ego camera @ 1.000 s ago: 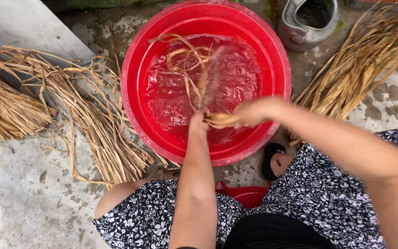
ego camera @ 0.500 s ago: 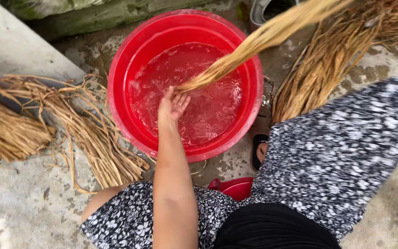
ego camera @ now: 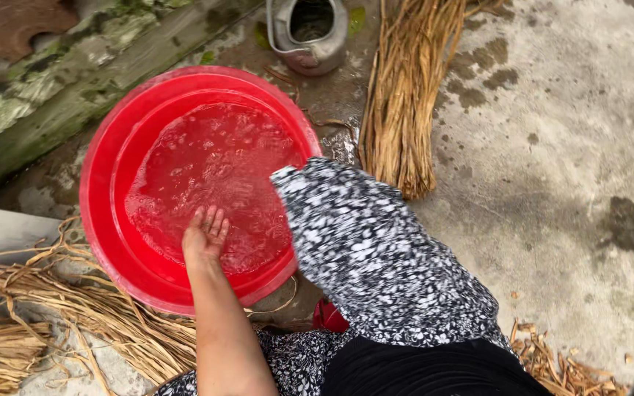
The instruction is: The person sits on the ground in front of a red basin of water and washes bundles of dried plant fibers. They dip each bundle into the water, swish and rub the strips, then lift the bundle out and set it aside, working through several bundles one at a time.
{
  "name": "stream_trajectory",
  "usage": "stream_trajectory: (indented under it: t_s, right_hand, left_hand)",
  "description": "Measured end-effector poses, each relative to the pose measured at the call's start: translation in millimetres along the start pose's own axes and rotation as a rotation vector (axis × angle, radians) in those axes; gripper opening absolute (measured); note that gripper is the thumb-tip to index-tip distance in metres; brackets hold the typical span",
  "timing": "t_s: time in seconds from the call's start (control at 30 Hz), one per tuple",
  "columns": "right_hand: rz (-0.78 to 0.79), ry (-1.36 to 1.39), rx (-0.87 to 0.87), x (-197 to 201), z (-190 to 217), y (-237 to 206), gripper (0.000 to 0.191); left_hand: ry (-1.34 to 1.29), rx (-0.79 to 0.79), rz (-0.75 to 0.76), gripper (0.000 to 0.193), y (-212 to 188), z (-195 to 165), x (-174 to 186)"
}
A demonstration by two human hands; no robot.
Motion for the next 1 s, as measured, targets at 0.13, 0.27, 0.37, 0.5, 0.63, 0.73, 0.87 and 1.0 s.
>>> stream_trajectory:
  t_s: [0.13,0.27,0.37,0.5,0.63,0.73,0.87,1.0]
  right_hand:
    - [0.015,0.039,-0.066,-17,-13,22,0.029]
    - [0.181,0.103,-0.272,-140,-83,8,0.068]
    - [0.111,0.108,-0.241,-209,-144,8,0.065]
    - [-0.076,-0.199,0.010,-238,-167,-8,0.065]
    - [0.084,-0.273,-0.103,-240,-152,-25,0.084]
    - [0.246,-0.447,-0.082,-235,-142,-25,0.077]
    - [0.375,-0.585,-0.094,-222,-135,0,0.065]
    - [0.382,-0.511,0.393,-199,-67,24,0.057]
  left_hand:
    - [0.061,0.011,0.013,0.048,2,8,8]
    - [0.093,0.012,-0.027,0.048,3,16,27]
    - [0.107,0.017,-0.063,0.047,3,20,38]
    - [0.120,0.015,-0.080,0.047,2,25,41]
    - [0.124,0.017,-0.075,0.047,-3,27,39]
    - [0.114,-0.006,-0.076,0.046,-5,25,40]
    - [0.118,-0.024,-0.060,0.046,-10,25,46]
    - [0.063,-0.063,-0.034,0.044,-22,23,51]
Point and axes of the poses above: each hand's wrist, its own y-axis towards the middle knuckle, its own x-axis out of the back of the hand, z = x × y, the point moved 2 cm from there along y, towards the middle knuckle, and after that the axes turned 11 degrees about y, right-handed, at the moved point
